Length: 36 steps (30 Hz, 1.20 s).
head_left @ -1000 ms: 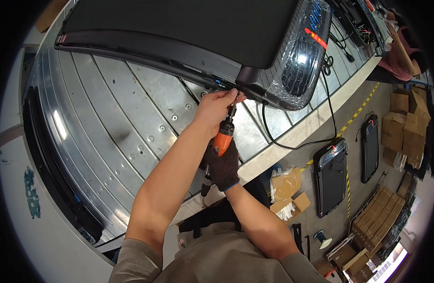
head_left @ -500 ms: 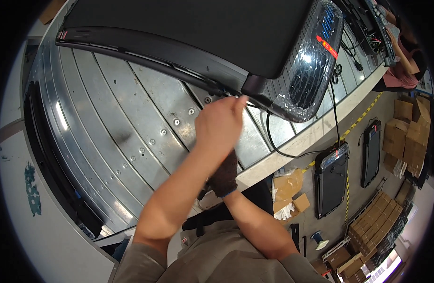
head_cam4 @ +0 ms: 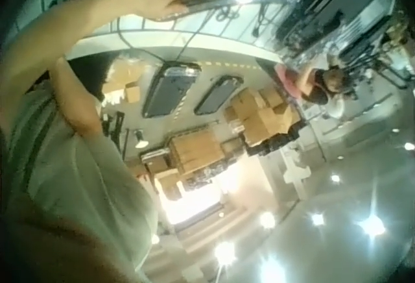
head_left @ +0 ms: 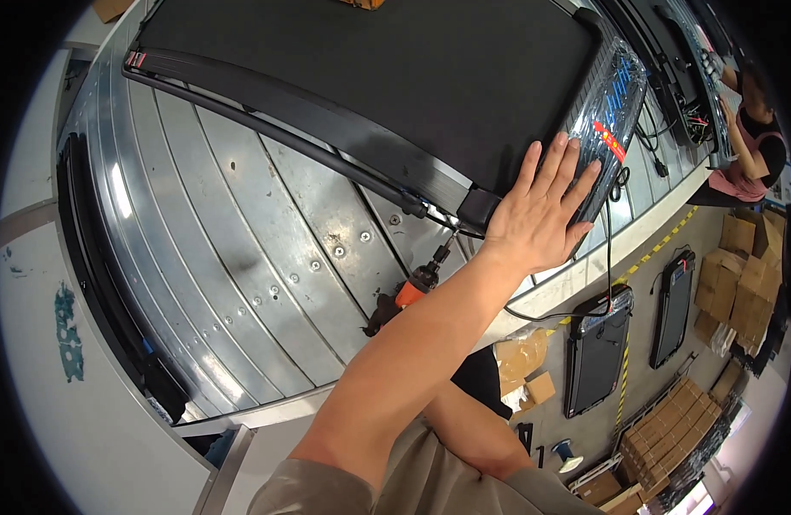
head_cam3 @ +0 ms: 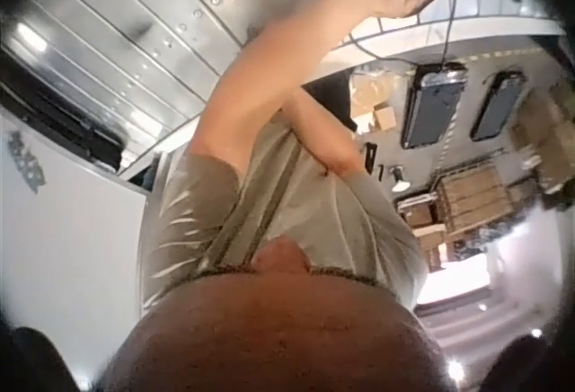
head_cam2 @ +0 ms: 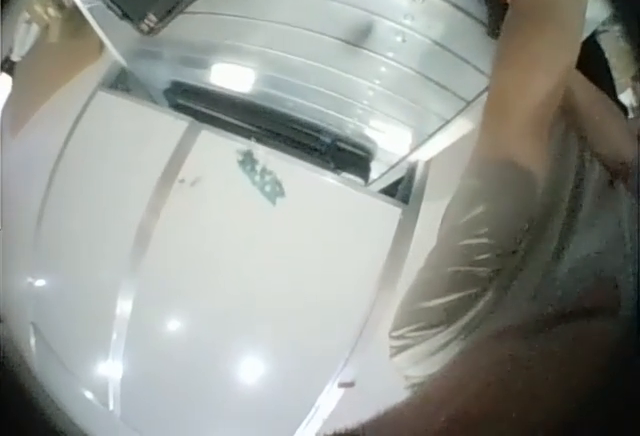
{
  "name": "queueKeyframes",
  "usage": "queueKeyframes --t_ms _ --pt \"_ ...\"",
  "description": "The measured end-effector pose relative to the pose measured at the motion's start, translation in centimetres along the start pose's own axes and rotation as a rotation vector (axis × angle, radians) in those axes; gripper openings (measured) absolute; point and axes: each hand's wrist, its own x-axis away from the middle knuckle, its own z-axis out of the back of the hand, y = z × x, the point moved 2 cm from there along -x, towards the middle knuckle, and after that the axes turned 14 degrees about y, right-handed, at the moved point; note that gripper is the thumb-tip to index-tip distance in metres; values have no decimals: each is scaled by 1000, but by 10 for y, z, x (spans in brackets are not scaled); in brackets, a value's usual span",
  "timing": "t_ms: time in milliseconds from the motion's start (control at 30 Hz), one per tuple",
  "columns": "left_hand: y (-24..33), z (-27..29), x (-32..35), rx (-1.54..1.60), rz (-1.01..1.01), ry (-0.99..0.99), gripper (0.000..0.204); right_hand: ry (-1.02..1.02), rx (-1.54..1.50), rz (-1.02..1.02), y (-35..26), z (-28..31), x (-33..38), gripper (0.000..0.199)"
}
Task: Assembling the motor cover and frame components of treadmills using an electric screwdriver on an assembly line.
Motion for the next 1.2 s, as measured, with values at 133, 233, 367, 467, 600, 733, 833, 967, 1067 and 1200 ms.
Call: queueKeyframes --t_ms 133,233,367,467,600,733,833,967,1067,1200 --pt "-6 5 0 -24 4 -22 79 23 196 83 4 -7 -10 46" --pt "-19 10 0 52 23 11 78 35 341 171 12 -22 -37 47" --pt "-60 30 -6 185 160 184 76 38 501 375 7 -32 -48 48" --pt "-164 46 -32 -356 161 361 77 92 419 -41 -22 -35 -23 45" --pt "-291 49 -44 -675 441 153 71 -79 571 116 -45 15 -35 29" --pt "-336 72 -12 -437 339 214 31 99 536 378 -120 68 -66 31" --pt "-310 72 27 -89 369 204 16 87 334 217 -178 119 -93 33" --pt "-281 94 48 -167 751 73 22 56 472 430 -259 186 -113 35" --pt "-295 85 63 -248 583 -7 24 186 487 483 -246 232 -139 36" --pt "-307 76 68 -267 592 -122 19 271 390 298 -229 245 -150 41"
